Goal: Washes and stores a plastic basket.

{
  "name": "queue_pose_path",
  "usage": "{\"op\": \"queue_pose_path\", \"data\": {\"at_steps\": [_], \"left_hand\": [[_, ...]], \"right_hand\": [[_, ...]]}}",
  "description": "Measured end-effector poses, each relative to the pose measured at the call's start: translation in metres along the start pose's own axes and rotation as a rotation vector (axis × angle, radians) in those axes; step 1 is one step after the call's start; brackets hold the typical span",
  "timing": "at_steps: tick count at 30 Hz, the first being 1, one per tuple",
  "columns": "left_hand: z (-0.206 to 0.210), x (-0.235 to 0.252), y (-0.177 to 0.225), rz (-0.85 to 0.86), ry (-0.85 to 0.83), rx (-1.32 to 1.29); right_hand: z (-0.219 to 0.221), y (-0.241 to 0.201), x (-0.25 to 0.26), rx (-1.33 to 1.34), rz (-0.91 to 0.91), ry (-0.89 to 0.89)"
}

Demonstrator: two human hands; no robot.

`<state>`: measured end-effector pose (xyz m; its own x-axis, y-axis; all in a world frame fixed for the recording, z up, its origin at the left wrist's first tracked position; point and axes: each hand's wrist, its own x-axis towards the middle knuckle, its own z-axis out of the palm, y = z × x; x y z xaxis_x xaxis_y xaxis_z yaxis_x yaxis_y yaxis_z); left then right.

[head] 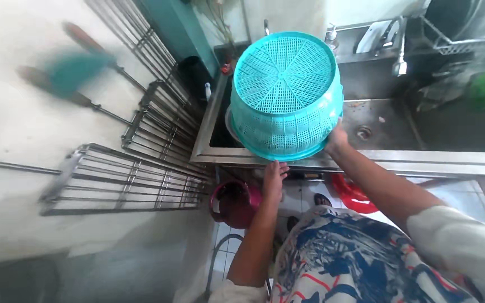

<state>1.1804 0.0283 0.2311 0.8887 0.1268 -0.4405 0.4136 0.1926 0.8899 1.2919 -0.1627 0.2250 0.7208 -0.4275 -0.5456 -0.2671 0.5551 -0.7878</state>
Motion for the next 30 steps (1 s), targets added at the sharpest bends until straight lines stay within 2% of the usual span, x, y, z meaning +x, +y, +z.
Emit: {"op": "queue_pose_path", "data": {"at_steps": [4,9,11,14,17,25,28,30], "left_hand": [[0.004,0.002,-0.002,0.004,0.059,0.017],[0.005,-0.002,-0.005,0.098,0.121,0.112],[0.004,-0.004,-0.011,0.04,0.132,0.172],[-0.002,-0.006,-0.027,-0.152,0.103,0.213],[-0.002,-0.01,-0.03,-0.186,0.107,0.223],[0.004,-0.006,0.015,0.1,0.064,0.167],[-0.008,0.002,0.025,0.065,-0.019,0.148],[-0.019,0.002,0.023,0.005,-0.023,0.173]], "right_hand": [[-0.004,0.002,-0.002,0.02,0.02,-0.013],[-0.01,0.002,-0.014,-0.069,0.003,-0.02],[-0.016,0.009,-0.014,-0.156,0.013,0.038],[-0.035,0.018,-0.024,-0.281,0.14,0.152],[-0.046,0.024,-0.025,-0.306,0.149,0.147],[-0.013,-0.016,-0.023,-0.126,-0.084,0.014],[0.003,-0.047,-0.023,-0.102,-0.183,-0.066],[0.016,-0.083,-0.024,-0.216,-0.33,-0.066]]}}
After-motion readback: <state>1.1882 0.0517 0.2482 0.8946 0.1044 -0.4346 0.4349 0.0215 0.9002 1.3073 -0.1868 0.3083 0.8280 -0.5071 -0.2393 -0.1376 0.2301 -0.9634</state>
